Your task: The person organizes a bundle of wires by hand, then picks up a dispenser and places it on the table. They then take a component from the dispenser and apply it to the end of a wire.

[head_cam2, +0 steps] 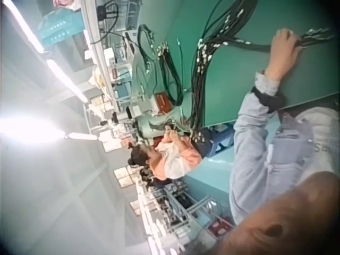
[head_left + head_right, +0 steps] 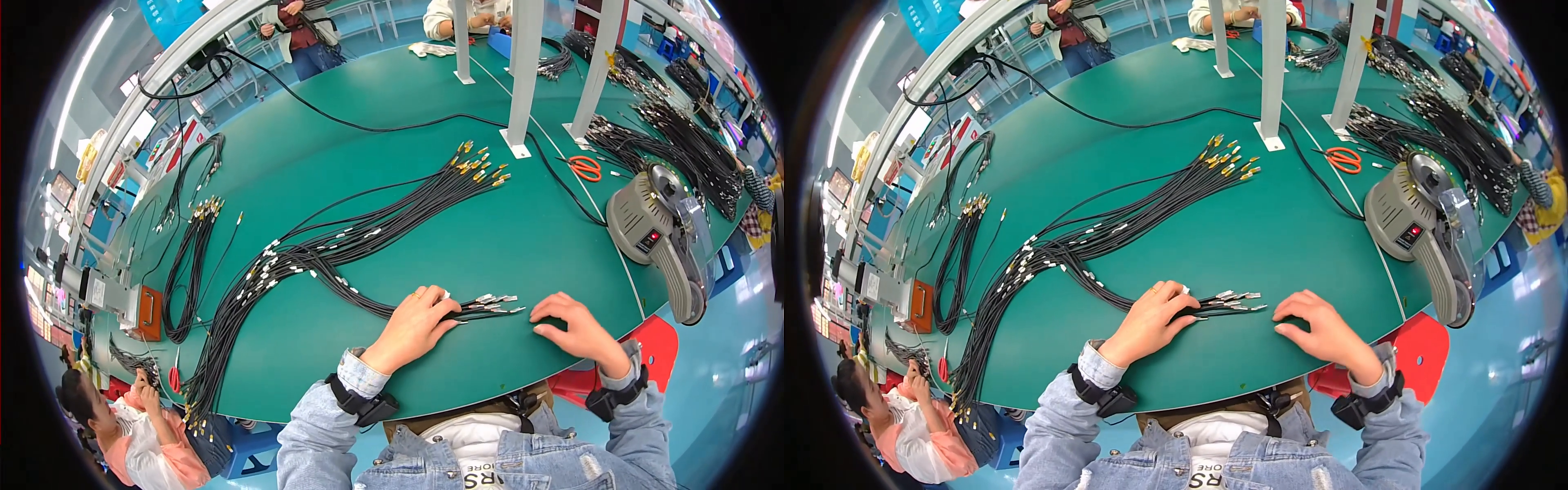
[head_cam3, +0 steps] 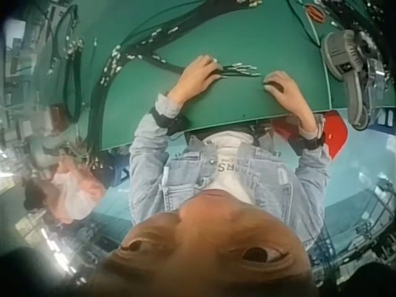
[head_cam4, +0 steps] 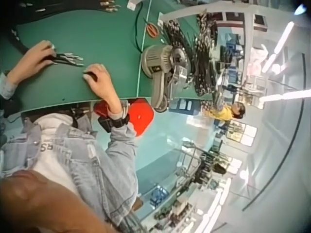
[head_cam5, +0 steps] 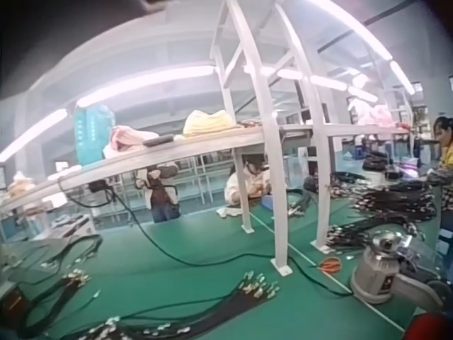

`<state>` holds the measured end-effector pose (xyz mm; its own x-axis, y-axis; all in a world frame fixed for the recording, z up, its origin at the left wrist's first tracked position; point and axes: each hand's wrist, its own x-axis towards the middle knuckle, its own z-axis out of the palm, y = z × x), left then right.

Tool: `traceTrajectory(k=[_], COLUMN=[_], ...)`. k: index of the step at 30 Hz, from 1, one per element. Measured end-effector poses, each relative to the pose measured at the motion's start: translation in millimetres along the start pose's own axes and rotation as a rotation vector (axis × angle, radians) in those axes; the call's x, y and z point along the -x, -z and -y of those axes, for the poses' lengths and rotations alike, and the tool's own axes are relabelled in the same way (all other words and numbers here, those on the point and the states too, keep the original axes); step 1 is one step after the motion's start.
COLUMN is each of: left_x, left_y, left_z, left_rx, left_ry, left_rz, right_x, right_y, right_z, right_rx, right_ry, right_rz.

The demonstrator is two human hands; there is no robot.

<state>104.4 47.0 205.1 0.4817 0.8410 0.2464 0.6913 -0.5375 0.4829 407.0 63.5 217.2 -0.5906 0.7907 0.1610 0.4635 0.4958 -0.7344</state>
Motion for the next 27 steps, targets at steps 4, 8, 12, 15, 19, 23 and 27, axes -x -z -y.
traceTrajectory(k=[4,8,12,15,19,23,27], left_x=[0,0,1,0,0,1,1], left_y=[-3,-3,-2,-2,-3,0,-2], left_z=[7,9,9,8,10,9,9], left_rx=[0.077,0.118,0.132,0.125,0.115,0.108,0.108], left_ry=[0.011,0.034,0.041,0.032,0.033,0.039,0.031], left_rz=[-0.028,-0.041,-0.042,-0.053,-0.051,-0.051,-0.062], right_x=[-24,-45,-48,-44,-40,-43,-41], right_y=[15,20,22,21,20,19,20], right_z=[-11,-25,-32,-35,-41,-41,-42], right_rx=[-0.081,-0.218,-0.586,-0.736,-0.732,-0.771,-0.776], right_ry=[-0.104,-0.351,-0.511,-0.423,-0.393,-0.372,-0.369], right_rz=[0.188,0.282,0.128,-0.061,-0.092,-0.071,-0.064])
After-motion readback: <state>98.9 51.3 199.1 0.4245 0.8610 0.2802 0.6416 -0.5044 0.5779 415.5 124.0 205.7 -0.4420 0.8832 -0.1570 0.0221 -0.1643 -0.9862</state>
